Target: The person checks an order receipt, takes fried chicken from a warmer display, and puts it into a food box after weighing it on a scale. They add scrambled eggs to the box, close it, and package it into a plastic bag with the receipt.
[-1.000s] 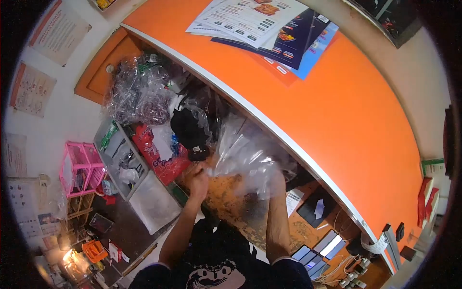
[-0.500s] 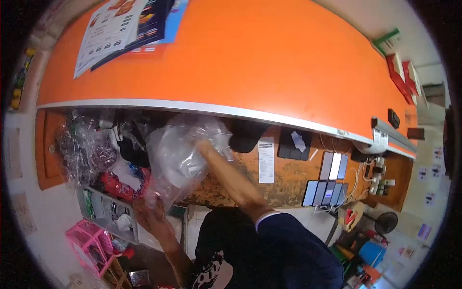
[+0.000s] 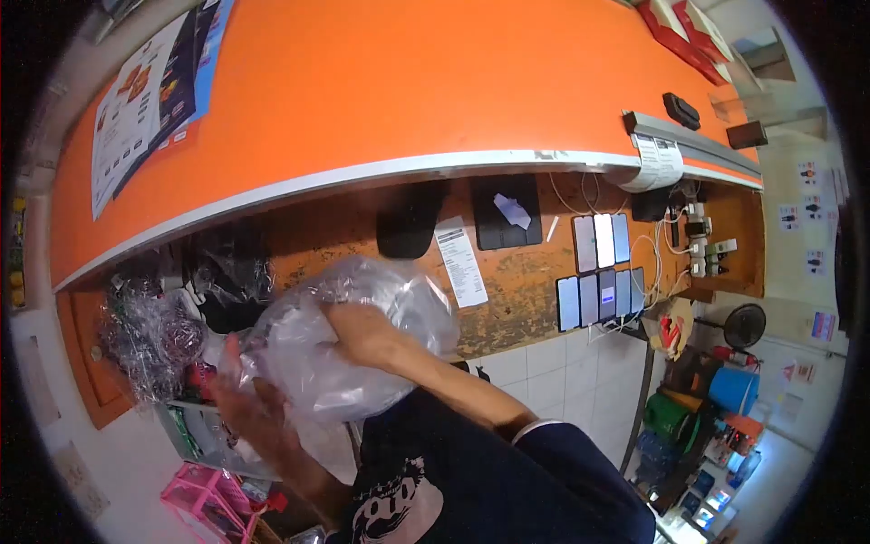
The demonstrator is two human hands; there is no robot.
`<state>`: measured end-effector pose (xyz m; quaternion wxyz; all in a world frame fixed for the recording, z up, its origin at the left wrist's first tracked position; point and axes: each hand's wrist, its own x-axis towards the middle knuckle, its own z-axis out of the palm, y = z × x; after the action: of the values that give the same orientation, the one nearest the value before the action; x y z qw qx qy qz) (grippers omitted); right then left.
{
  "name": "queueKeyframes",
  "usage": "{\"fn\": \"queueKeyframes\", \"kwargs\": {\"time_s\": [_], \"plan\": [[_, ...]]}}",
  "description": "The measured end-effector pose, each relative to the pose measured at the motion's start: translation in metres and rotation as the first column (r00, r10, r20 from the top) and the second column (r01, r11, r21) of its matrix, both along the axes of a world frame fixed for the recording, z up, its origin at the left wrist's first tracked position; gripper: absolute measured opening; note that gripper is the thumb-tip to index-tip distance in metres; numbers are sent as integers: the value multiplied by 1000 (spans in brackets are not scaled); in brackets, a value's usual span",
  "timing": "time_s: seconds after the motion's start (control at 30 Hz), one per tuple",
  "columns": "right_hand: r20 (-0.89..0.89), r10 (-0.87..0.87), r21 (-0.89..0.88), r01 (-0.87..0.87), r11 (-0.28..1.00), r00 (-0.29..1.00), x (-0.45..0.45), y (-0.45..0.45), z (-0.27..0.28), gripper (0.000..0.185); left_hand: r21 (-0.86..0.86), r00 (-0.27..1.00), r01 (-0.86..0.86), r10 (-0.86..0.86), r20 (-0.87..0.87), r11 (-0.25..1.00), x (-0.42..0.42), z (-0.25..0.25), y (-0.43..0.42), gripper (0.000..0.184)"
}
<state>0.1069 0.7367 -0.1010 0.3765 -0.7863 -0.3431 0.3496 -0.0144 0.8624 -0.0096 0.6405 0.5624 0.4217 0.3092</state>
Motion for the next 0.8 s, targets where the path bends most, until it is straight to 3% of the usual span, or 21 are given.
{"fn": "queueKeyframes", "kwargs": {"time_s": [0.03,0.07,0.1,0.13,0.2,0.27,0.3,0.33,0.4,0.47,0.53,0.57,0.6,0.63,0.67,0.73,0.77,0.8], "plan": [[127,20,-219,8,976,992,-5,-2,-9,64,-88,1000,5,-7,-17,996,3,4,-6,16],[144,10,-208,21,978,989,-1,-8,2,64,-76,1000,15,-15,0,997,-3,-3,1,16],[129,-8,-10,10,1000,992,4,-22,23,67,28,987,147,-145,-68,989,-22,-21,12,38],[90,-19,181,2,983,996,3,-35,43,71,58,983,166,-160,-87,984,-30,-29,14,44],[65,-61,132,52,990,996,11,-54,68,63,118,974,201,-186,-125,972,-43,-44,16,56],[-214,-143,143,176,974,966,26,-79,76,45,372,941,335,-288,-177,866,-45,-45,22,55],[-225,-129,145,164,976,966,33,-91,69,45,451,930,367,-307,-202,814,-40,-38,19,55],[-338,-176,206,255,945,925,37,-104,57,36,184,967,251,-239,-89,950,-39,-28,13,55],[-459,-194,260,339,904,867,39,-116,50,27,-97,993,114,-115,-6,989,-38,-20,6,56],[-319,-160,212,235,949,934,43,-129,55,27,-94,995,93,-90,36,991,-36,-26,3,53],[-252,-357,309,425,851,899,59,-165,28,18,-93,997,72,-75,-30,993,-37,-24,0,51],[-177,-587,295,611,734,790,78,-191,-1,21,-68,998,36,-39,-44,997,-35,-19,-3,50],[-177,-773,80,792,605,609,102,-206,-2,22,-46,998,3,-6,-62,999,-35,-16,-6,49],[100,-808,97,803,588,580,127,-228,-39,29,-47,998,-2,-1,-65,999,-38,-15,-6,49],[315,-749,-16,792,610,584,152,-253,-92,32,-50,998,-11,8,-56,999,-42,-15,-6,44],[511,-639,-128,786,605,575,176,-273,-161,35,-52,999,-19,17,-42,998,-50,-17,-5,39],[632,-614,-42,812,583,473,183,-275,-176,38,-54,998,6,-9,-68,999,-54,-18,-4,41],[787,-482,36,750,660,386,191,-296,-236,41,-52,997,15,-19,-80,999,-58,-21,-2,42]]}}
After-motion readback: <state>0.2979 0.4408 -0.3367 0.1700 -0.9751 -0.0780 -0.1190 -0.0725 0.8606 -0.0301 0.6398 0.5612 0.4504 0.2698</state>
